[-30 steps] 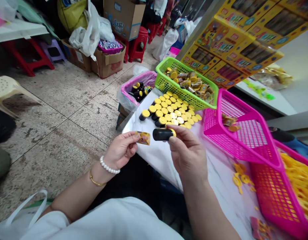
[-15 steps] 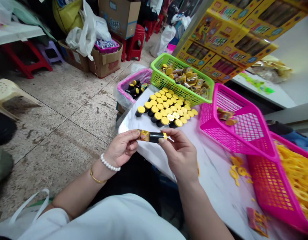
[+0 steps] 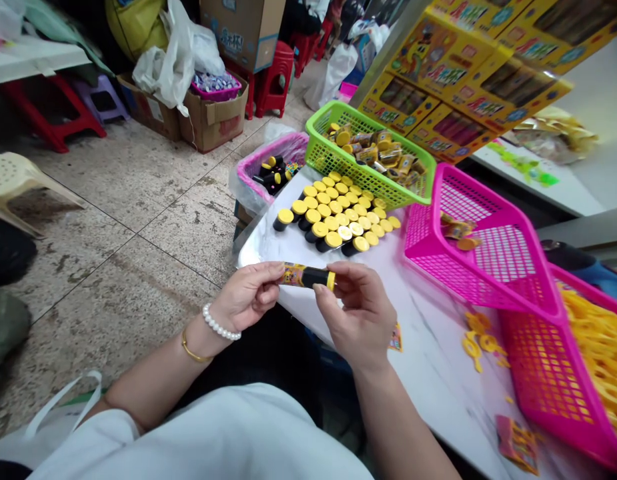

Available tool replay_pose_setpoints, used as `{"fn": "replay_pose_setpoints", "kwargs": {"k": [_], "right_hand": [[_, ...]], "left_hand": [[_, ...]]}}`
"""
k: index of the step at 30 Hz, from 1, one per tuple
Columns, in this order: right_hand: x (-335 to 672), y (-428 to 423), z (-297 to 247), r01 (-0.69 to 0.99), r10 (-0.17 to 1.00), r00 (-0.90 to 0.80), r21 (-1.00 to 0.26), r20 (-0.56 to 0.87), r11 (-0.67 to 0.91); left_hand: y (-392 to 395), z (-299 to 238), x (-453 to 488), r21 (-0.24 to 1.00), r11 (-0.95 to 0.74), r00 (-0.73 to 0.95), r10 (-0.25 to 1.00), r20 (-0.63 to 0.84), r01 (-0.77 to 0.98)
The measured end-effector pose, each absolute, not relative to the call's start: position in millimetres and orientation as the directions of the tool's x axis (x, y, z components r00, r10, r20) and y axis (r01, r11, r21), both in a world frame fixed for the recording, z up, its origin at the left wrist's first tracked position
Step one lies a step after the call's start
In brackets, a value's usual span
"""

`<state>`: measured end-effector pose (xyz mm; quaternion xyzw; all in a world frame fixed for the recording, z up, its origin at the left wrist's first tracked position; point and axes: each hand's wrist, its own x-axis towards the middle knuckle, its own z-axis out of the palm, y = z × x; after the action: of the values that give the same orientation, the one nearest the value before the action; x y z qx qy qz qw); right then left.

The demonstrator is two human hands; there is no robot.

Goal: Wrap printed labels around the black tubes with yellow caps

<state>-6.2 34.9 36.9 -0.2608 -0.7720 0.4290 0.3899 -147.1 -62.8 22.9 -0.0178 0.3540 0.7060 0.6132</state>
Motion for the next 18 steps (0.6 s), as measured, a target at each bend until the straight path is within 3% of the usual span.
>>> {"fn": "replay_pose_setpoints", "kwargs": {"k": [3,7,10,14,18], "right_hand": [[-3.9,35.1,36.1,0.026,0.704,-0.626,-0.893,0.335,0.449],[2.4,35.4,41.8,-0.021,0.690,-0.643,-0.908,0.333,0.419],[8.9,35.6,47.1,-0.076,0.675,-0.618,-0.885,0.403,0.459],[18.4,39.9,49.0,-0.138,0.573,-0.647,-0.817,0.503,0.560],[32.1,47.5,50.3,-0.072,0.436,-0.733,-0.697,0.522,0.714]], "left_hand": [[-62.8,22.6,-144.7,0.537,-0.012,-0.288,0.854,-0.433,-0.844],[-69.5,21.1,-141.5,0.706,-0.008,-0.412,0.817,-0.404,-0.708],[-74.7,21.6,-143.7,0.830,-0.109,-0.547,0.797,-0.257,-0.548],[-71.2,22.9,-149.8,0.856,-0.116,-0.316,0.947,-0.058,-0.504],[-61.3,22.2,-149.0,0.855,-0.024,-0.192,0.977,-0.089,-0.517]]}}
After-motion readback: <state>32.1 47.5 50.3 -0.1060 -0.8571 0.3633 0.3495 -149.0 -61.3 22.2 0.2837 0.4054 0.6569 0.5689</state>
